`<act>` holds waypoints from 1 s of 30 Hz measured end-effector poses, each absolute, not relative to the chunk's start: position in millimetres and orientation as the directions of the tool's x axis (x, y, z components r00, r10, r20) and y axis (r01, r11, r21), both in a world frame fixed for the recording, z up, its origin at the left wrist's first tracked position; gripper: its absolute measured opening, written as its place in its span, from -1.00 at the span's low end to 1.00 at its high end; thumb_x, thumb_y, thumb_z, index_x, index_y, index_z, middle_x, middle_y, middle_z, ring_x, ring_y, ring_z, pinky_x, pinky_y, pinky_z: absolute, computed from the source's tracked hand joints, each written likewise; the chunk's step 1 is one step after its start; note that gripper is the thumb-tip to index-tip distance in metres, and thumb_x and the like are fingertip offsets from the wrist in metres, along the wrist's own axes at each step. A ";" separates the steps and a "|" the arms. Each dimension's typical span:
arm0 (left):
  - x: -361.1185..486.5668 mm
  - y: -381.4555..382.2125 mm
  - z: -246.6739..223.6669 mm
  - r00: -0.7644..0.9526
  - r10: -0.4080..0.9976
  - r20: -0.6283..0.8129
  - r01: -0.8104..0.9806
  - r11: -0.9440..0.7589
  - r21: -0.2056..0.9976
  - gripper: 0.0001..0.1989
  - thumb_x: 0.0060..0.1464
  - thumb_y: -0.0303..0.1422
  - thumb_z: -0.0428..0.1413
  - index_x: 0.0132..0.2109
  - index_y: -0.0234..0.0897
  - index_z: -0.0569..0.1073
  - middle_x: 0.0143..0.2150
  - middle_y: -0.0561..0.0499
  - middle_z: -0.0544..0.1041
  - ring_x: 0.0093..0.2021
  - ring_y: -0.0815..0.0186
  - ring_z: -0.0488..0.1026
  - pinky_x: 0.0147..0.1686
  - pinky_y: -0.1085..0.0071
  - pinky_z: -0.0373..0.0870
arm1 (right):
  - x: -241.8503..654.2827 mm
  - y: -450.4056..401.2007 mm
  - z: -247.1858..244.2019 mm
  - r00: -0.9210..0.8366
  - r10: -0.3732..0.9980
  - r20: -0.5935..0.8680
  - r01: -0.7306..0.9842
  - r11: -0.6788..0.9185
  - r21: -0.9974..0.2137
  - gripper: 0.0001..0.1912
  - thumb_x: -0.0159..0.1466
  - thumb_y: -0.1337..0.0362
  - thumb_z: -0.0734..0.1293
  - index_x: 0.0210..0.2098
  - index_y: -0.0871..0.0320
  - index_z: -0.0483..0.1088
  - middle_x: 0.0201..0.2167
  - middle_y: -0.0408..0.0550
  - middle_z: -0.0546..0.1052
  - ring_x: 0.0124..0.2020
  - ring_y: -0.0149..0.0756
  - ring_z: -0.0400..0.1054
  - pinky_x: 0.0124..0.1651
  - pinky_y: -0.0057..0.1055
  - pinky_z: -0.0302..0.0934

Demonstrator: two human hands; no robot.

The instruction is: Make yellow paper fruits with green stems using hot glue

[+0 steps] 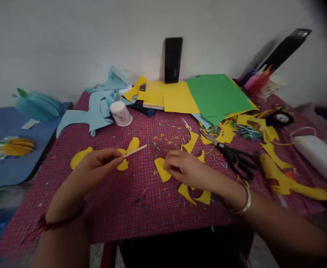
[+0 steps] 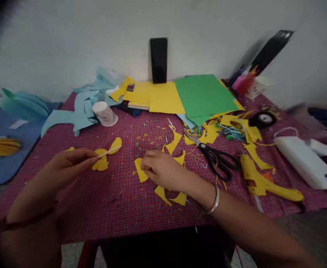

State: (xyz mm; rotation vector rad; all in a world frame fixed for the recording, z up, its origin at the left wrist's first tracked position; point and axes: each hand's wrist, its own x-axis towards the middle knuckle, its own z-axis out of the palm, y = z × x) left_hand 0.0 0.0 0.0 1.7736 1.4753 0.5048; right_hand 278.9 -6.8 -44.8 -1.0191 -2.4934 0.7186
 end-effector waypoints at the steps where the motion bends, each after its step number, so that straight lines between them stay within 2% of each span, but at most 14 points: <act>1: -0.4 2.0 -2.0 0.246 0.957 -0.155 0.661 -0.049 0.749 -0.69 0.02 -0.10 0.11 -0.33 -0.28 0.53 -0.37 0.00 0.55 -0.37 0.32 0.42 -0.39 0.44 0.33 | 279.0 -8.3 -43.5 -0.695 0.710 0.115 0.555 0.631 -0.543 -0.87 0.27 0.46 0.24 -0.38 0.20 0.38 -0.34 -0.07 0.40 -0.28 -0.33 0.27 -0.19 -0.41 0.09; 5: -1.9 7.7 -9.3 0.256 0.958 -0.127 0.676 -0.084 0.732 -0.71 0.04 -0.11 0.10 -0.30 -0.25 0.53 -0.36 0.02 0.56 -0.38 0.33 0.42 -0.40 0.44 0.33 | 280.6 -10.6 -40.5 -0.707 0.700 0.105 0.578 0.656 -0.485 -0.88 0.23 0.45 0.27 -0.42 0.18 0.36 -0.36 -0.08 0.40 -0.27 -0.30 0.27 -0.15 -0.36 0.07; 8: -2.5 7.9 -13.4 0.323 0.940 -0.112 0.674 -0.146 0.724 -0.75 0.08 -0.16 0.09 -0.30 -0.24 0.53 -0.36 0.04 0.55 -0.38 0.36 0.43 -0.39 0.47 0.33 | 284.5 -5.6 -42.7 -0.655 0.743 0.135 0.585 0.613 -0.531 -0.89 0.26 0.43 0.24 -0.36 0.18 0.39 -0.33 -0.06 0.42 -0.27 -0.31 0.29 -0.16 -0.37 0.10; 12: -1.2 4.0 -18.8 0.571 0.772 -0.281 0.685 -0.258 0.681 -0.78 0.15 -0.23 0.06 -0.30 -0.22 0.54 -0.41 0.08 0.55 -0.40 0.40 0.43 -0.42 0.52 0.32 | 291.3 4.0 -49.6 -0.582 0.804 0.122 0.552 0.501 -0.666 -0.87 0.24 0.46 0.24 -0.36 0.19 0.40 -0.37 -0.09 0.46 -0.31 -0.36 0.32 -0.23 -0.42 0.13; 14: 0.4 1.6 -21.5 0.638 0.682 -0.358 0.689 -0.299 0.660 -0.77 0.19 -0.26 0.02 -0.29 -0.21 0.54 -0.39 0.08 0.55 -0.39 0.41 0.44 -0.40 0.52 0.33 | 293.6 6.1 -52.2 -0.589 0.801 0.113 0.518 0.480 -0.708 -0.88 0.22 0.48 0.25 -0.37 0.18 0.40 -0.39 -0.11 0.47 -0.33 -0.38 0.32 -0.24 -0.44 0.13; 22: 14.5 1.4 -23.8 0.587 0.662 -0.467 0.760 -0.250 0.600 -0.77 0.17 -0.28 -0.01 -0.29 -0.18 0.53 -0.36 0.08 0.58 -0.37 0.38 0.48 -0.36 0.49 0.38 | 295.9 1.8 -50.1 -0.545 0.836 0.063 0.491 0.379 -0.785 -0.94 0.21 0.43 0.29 -0.35 0.16 0.32 -0.48 -0.21 0.39 -0.46 -0.44 0.26 -0.36 -0.48 0.08; 26: 18.4 2.0 -23.8 0.577 0.665 -0.475 0.768 -0.243 0.592 -0.77 0.18 -0.26 -0.02 -0.28 -0.13 0.53 -0.35 0.11 0.58 -0.35 0.38 0.48 -0.35 0.49 0.37 | 297.1 0.2 -47.7 -0.625 0.771 0.121 0.429 0.469 -0.772 -0.77 0.19 0.55 0.23 -0.21 0.18 0.36 -0.34 -0.14 0.42 -0.33 -0.41 0.30 -0.23 -0.45 0.13; 30: 18.1 1.8 -24.1 0.568 0.662 -0.490 0.775 -0.230 0.588 -0.76 0.17 -0.25 -0.02 -0.29 -0.14 0.53 -0.35 0.11 0.58 -0.35 0.37 0.48 -0.35 0.47 0.37 | 298.1 -1.6 -45.9 -0.737 0.672 0.070 0.439 0.555 -0.707 -0.68 0.19 0.58 0.23 -0.14 0.16 0.39 -0.19 -0.08 0.40 -0.21 -0.37 0.30 -0.12 -0.39 0.13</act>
